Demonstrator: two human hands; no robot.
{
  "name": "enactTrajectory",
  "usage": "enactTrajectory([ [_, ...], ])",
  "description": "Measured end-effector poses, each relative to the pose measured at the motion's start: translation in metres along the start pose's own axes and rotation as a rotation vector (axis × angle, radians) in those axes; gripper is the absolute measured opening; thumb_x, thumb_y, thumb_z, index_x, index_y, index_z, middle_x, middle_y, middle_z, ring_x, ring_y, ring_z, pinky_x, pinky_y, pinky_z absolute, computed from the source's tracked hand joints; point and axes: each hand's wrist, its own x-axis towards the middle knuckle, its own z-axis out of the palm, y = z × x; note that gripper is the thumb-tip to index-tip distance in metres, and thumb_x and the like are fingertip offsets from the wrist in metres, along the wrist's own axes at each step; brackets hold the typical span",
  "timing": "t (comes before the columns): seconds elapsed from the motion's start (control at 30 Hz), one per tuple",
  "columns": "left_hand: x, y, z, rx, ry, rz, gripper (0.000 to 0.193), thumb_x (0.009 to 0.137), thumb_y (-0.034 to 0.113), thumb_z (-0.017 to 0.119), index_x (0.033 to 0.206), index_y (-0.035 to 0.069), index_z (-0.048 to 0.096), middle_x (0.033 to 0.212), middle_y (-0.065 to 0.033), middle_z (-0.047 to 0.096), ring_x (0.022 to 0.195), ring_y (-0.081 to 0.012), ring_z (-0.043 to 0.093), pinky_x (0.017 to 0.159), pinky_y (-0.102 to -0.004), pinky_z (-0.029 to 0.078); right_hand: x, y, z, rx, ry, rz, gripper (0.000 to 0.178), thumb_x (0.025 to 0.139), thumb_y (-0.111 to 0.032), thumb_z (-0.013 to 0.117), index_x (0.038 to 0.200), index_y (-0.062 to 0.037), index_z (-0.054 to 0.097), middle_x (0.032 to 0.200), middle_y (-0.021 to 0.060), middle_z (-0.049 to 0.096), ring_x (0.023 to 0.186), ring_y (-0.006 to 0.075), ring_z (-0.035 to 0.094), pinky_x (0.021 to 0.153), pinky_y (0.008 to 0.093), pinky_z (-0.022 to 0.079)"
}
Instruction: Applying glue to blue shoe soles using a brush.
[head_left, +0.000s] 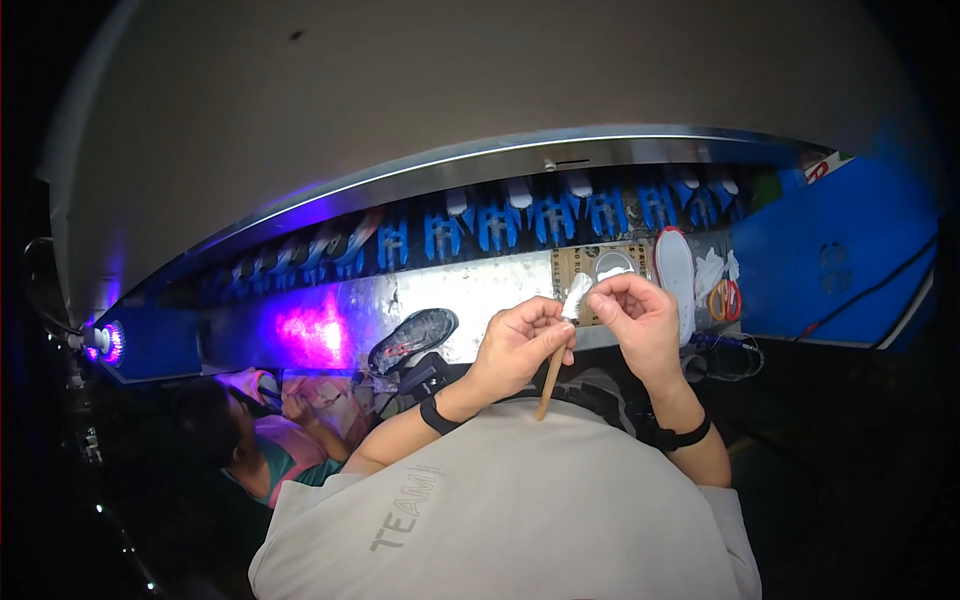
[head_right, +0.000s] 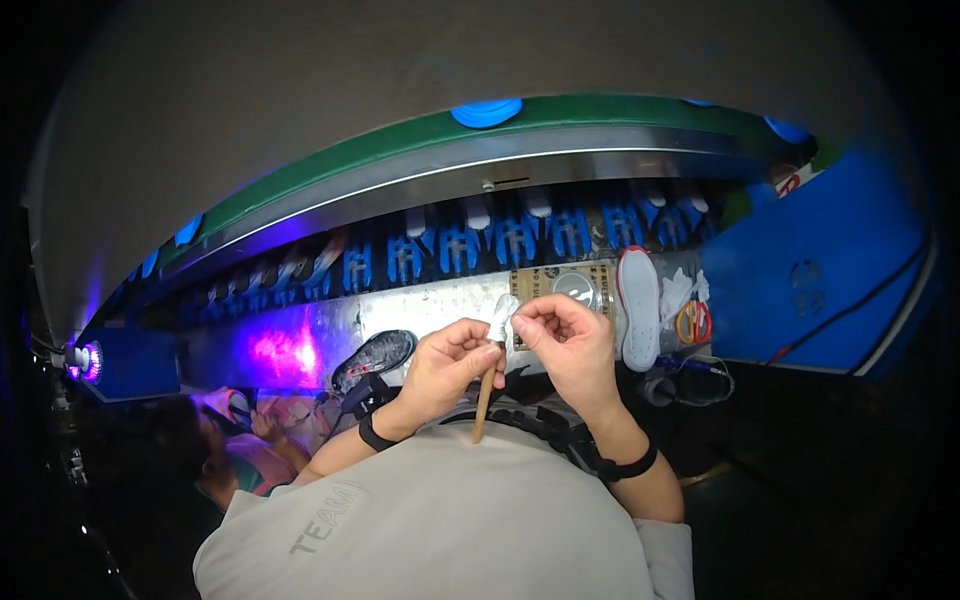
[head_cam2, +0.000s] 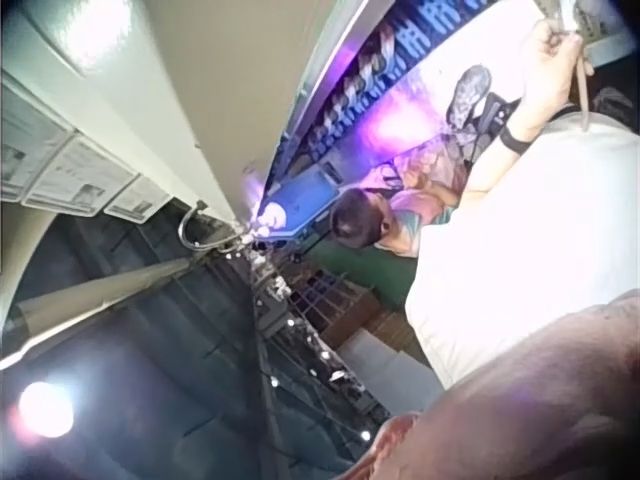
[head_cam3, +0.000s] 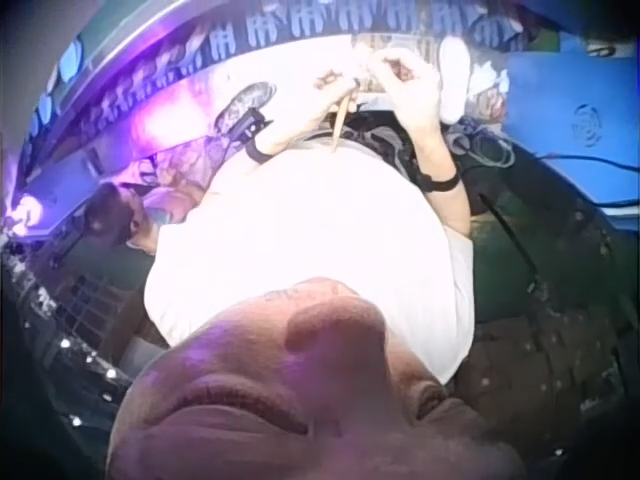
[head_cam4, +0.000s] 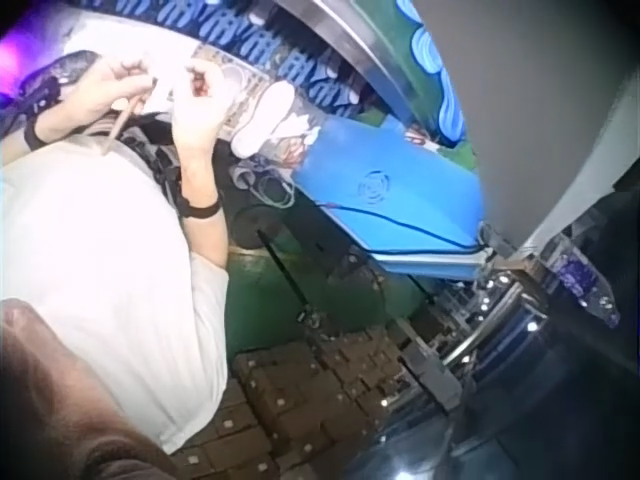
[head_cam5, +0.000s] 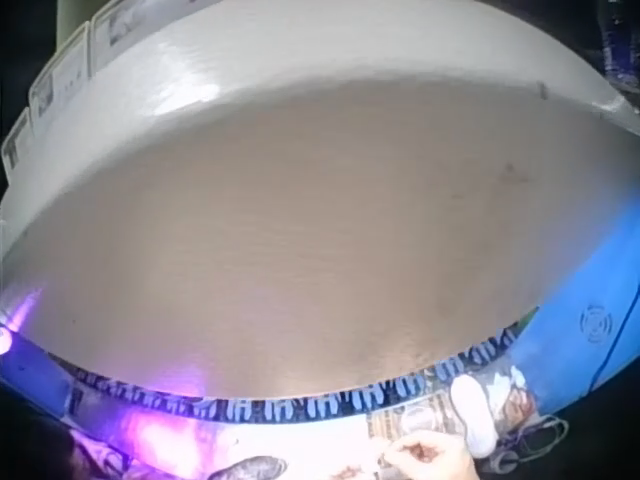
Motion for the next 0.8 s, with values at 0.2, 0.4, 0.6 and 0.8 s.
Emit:
enactTrajectory([
  [0.2,-0.004,0.000,-0.002,0.267,0.018,0.146,0.019,0.100,0.008,0.069,0.112,-0.005,0.062,0.087,-0.0073,0.072,0.074,-0.0115,0.071,0.064,-0.0242,0.057,-0.010,0.003,0.013,-0.107,0.078,-0.010,0.010,0.090,-0.004,0.077,0.098,0.0013,0.073,0.079,-0.0045,0.065,0.069,0.0017,0.053,0.062,0.0179,0.043],
  [0.4,-0.022,-0.008,0.020,0.333,0.167,0.169,0.018,0.098,0.007,0.070,0.109,-0.005,0.064,0.085,-0.0067,0.072,0.074,-0.0100,0.072,0.062,-0.0228,0.056,-0.007,0.004,0.000,-0.114,-0.096,0.110,0.003,0.091,0.001,0.072,0.093,0.0012,0.069,0.084,-0.0029,0.065,0.072,0.0018,0.055,0.065,0.0187,0.044],
  [0.6,-0.043,-0.020,0.067,0.307,0.292,0.229,0.015,0.099,0.004,0.066,0.110,-0.006,0.064,0.085,-0.0063,0.071,0.071,-0.0093,0.070,0.061,-0.0223,0.055,-0.027,0.000,-0.027,-0.180,-0.260,-0.207,0.005,0.091,0.001,0.071,0.092,-0.0005,0.066,0.087,-0.0047,0.059,0.074,0.0015,0.049,0.064,0.0185,0.039],
  [0.8,-0.058,-0.025,0.095,0.235,0.233,0.223,0.017,0.106,0.009,0.056,0.114,-0.004,0.061,0.088,-0.0066,0.069,0.072,-0.0116,0.068,0.063,-0.0239,0.055,-0.045,0.004,-0.031,0.313,-0.188,0.044,0.007,0.094,0.000,0.070,0.099,-0.0009,0.066,0.086,-0.0045,0.062,0.075,0.0010,0.052,0.066,0.0180,0.042],
])
